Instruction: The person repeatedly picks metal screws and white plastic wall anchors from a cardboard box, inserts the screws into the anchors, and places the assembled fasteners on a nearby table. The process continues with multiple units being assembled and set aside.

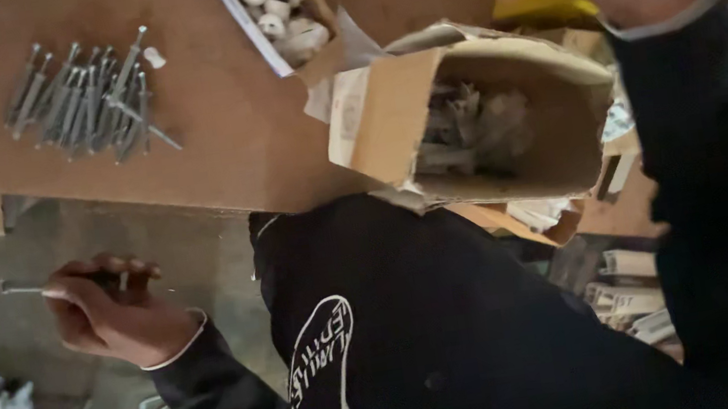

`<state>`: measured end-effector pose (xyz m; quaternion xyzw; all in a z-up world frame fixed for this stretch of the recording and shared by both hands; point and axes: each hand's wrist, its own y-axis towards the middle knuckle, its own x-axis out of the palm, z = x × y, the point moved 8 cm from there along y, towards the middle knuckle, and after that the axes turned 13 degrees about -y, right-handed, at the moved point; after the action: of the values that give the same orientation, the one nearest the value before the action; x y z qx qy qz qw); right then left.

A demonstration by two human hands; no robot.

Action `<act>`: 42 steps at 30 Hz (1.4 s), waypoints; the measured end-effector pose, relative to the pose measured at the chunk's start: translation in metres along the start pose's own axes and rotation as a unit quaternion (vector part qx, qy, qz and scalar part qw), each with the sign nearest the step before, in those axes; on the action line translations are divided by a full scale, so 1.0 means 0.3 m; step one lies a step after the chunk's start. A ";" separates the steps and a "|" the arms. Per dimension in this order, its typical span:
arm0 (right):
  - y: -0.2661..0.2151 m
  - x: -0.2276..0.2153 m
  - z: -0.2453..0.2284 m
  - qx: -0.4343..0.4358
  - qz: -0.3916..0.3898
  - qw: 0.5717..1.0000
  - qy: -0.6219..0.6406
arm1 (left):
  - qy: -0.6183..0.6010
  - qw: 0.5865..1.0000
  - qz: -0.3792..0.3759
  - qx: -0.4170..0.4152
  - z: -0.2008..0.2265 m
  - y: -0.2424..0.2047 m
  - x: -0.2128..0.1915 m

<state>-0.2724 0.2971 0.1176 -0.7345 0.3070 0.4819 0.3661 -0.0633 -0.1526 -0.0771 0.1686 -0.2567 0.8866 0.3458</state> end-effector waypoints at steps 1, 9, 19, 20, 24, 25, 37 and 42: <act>-0.081 -0.012 -0.030 -0.004 -0.036 0.993 0.112 | 0.003 1.000 -0.007 -0.009 -0.008 -0.002 0.020; -0.281 0.579 0.090 0.070 -0.321 0.924 -0.198 | 0.025 0.994 -0.103 -0.002 -0.030 -0.043 0.204; -0.141 0.949 0.046 -0.097 -0.155 0.955 -0.234 | -0.032 0.998 -0.032 -0.034 -0.163 -0.252 0.138; -0.120 0.981 0.033 -0.098 -0.162 0.953 -0.236 | -0.036 0.998 -0.025 -0.038 -0.172 -0.264 0.122; -0.118 1.026 0.033 -0.101 -0.195 0.949 -0.227 | -0.011 1.000 -0.013 -0.003 -0.153 -0.242 0.097; -0.137 1.021 0.043 -0.104 -0.205 0.947 -0.222 | 0.005 1.000 -0.017 0.011 -0.138 -0.225 0.101; -0.471 0.979 0.126 -0.042 -0.484 0.872 -0.056 | 0.018 0.995 -0.095 -0.011 -0.156 -0.097 0.296; -0.429 0.996 0.202 -0.017 -0.488 0.871 -0.049 | -0.010 0.995 -0.095 -0.035 -0.202 -0.160 0.300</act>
<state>-0.0946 0.3882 -0.1461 -0.7721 -0.1172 0.2823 0.5571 -0.1004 -0.0405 -0.0672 0.1888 -0.2743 0.8386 0.4312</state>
